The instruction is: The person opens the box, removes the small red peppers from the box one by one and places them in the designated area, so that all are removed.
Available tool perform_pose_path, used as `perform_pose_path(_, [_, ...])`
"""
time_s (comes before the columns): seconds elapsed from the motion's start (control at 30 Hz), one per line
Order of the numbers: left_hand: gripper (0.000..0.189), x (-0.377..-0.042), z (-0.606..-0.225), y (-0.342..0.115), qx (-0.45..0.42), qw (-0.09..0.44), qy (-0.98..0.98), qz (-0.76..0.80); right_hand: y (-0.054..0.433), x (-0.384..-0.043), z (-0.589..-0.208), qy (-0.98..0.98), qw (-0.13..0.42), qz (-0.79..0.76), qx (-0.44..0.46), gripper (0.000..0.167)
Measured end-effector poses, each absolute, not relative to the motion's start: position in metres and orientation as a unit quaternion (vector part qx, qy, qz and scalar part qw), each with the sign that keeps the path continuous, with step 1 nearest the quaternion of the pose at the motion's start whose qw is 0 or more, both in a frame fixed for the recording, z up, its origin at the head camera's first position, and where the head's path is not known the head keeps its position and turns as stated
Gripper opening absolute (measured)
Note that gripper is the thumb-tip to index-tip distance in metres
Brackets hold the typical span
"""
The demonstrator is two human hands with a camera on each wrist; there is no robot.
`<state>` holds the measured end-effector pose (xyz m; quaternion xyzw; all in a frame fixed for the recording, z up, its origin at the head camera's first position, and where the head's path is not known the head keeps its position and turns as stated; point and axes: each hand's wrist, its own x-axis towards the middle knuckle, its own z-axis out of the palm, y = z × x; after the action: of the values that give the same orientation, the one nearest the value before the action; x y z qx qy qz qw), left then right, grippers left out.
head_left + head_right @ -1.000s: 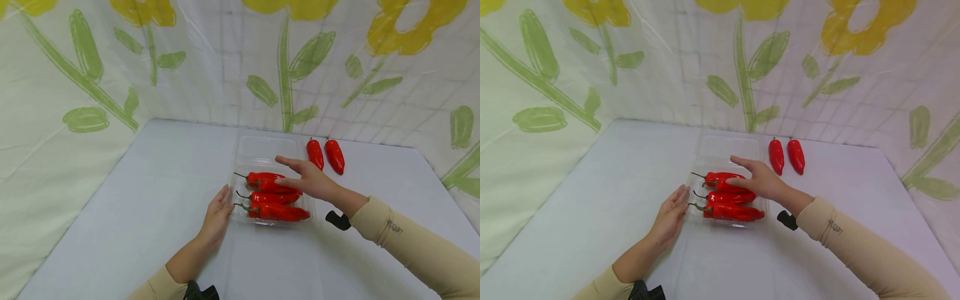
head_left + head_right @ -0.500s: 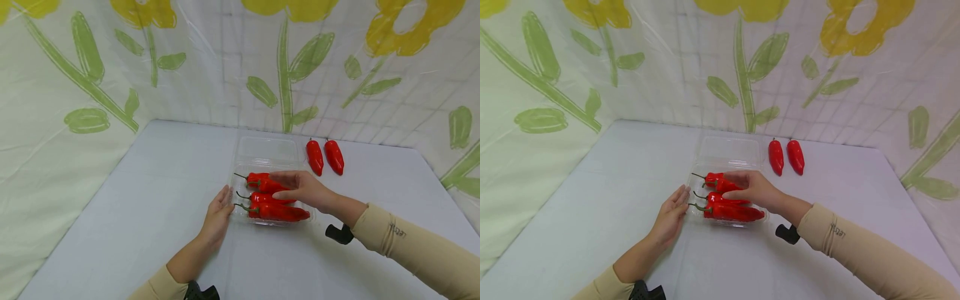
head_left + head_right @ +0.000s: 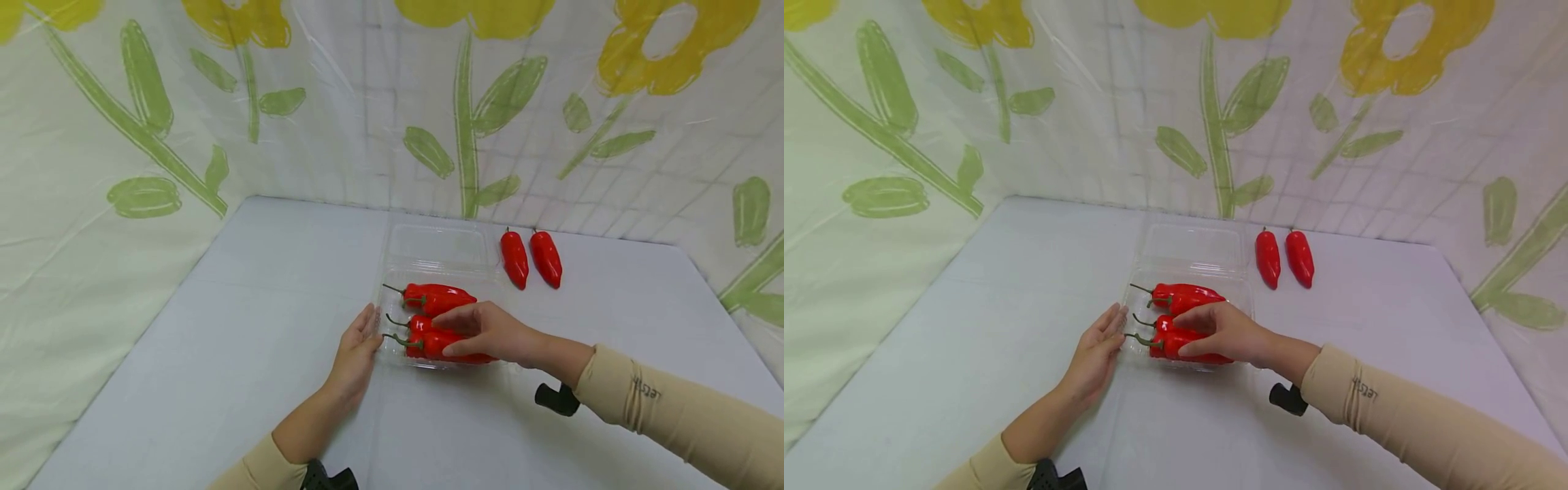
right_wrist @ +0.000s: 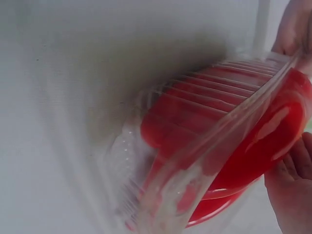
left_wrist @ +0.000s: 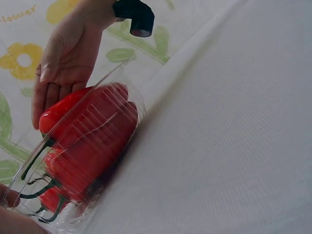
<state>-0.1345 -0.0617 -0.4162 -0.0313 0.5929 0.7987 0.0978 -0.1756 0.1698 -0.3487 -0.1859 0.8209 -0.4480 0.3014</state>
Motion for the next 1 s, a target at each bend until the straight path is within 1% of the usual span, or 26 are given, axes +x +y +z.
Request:
perform_pose_path(0.53, [0.06,-0.134,-0.417,-0.062,-0.031,0.096,0.597,0.795,0.167,-0.176,-0.355,0.834,0.315,-0.408,-0.195,0.051])
perform_pose_path(0.83, [0.059,-0.135,-0.417,-0.062,-0.03,0.095,0.599,0.794,0.165,-0.176,-0.359,0.849,0.301,-0.38,-0.209,0.048])
perform_pose_path(1.0, [0.059,-0.135,-0.417,-0.062,-0.029,0.095,0.599,0.795,0.166,-0.178,-0.36,0.855,0.295,-0.366,-0.217,0.051])
